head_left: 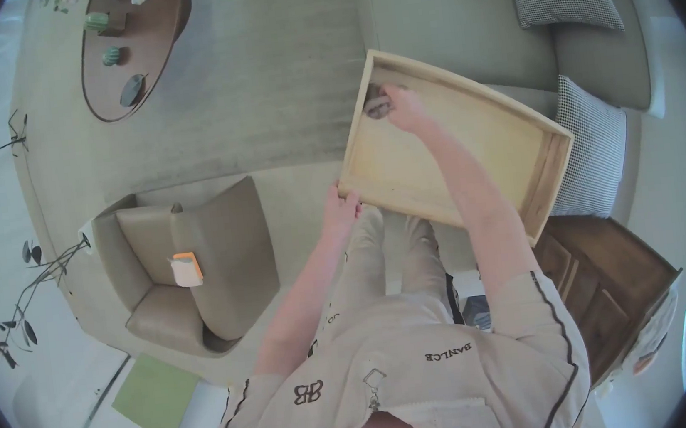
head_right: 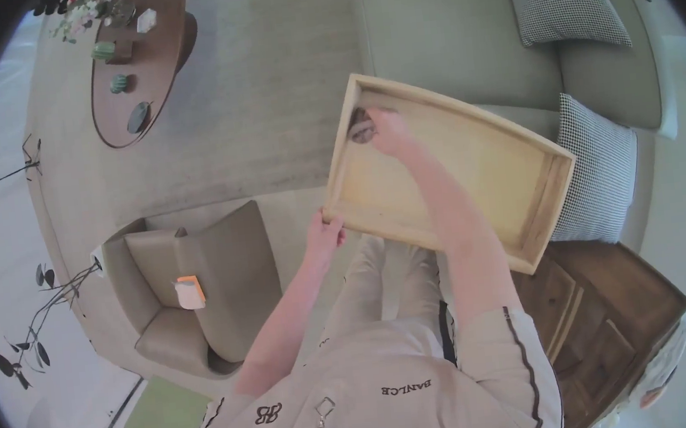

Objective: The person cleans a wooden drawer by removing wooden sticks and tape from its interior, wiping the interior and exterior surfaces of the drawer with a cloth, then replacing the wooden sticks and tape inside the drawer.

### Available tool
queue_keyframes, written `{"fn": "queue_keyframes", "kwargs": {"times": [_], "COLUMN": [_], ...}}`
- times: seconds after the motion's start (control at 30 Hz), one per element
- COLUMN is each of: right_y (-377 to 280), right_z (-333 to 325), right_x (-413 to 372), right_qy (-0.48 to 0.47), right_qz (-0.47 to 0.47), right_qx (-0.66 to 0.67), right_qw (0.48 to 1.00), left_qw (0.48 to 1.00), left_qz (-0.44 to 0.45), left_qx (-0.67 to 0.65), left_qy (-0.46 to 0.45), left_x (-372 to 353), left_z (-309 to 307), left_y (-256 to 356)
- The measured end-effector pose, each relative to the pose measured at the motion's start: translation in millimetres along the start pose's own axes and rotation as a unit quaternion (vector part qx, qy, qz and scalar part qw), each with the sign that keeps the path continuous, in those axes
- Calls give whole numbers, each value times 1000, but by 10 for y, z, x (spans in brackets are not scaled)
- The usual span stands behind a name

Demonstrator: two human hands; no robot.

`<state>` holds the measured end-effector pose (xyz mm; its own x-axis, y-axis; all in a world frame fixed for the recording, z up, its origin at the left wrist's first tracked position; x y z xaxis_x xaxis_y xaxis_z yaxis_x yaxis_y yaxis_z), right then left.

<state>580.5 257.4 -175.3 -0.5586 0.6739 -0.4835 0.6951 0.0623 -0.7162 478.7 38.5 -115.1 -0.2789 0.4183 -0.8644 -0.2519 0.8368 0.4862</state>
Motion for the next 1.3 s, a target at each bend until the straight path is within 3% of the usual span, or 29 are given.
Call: {"fn": "queue_keyframes", "kwargs": {"times": [0.17,0.4,0.5,0.6,0.67,0.77,0.9,1.07,1.3], "right_y": [-259,35,-5,-63,230,832,1474,1612,1783], "right_z": [84,753,532,67,-223,-667,-1101,-1489,-1345], "right_x": [-440,-780,-901,-1099,-1123,-1212,-1492,-2013,-1994], "right_qy": [-97,-141,-198,-150,-35,143,194,152,111], "right_qz": [-48,-99,37,62,20,-70,-95,139,300], "right_qx": [-26,-12,105,200,7,-197,-328,-346,-255], "right_qw": [994,985,974,966,999,967,920,915,913], "left_qw": [1000,1000,1000,1000,999,997,995,992,990], "left_qz": [11,5,6,16,10,8,6,-6,27], "left_qx": [-6,4,10,0,23,44,53,96,99], "left_qy": [6,7,14,25,48,69,79,85,100], "left_x": [-41,-79,-54,-66,-106,-118,-162,-215,-120], "left_z": [24,37,34,29,33,36,45,126,118], "left_y": [7,-60,-81,-77,-44,15,1,21,116]}}
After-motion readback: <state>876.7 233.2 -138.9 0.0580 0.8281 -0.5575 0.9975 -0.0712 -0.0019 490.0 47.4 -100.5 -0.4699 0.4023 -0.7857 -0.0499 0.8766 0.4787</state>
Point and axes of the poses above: each hand's wrist, its own x-axis towards the middle knuckle, its own z-axis out of the palm, y = z × x, the point moved 1 cm from there along x, towards the middle knuckle, and after that the axes turned 5 degrees about x, right-handed, at the moved point
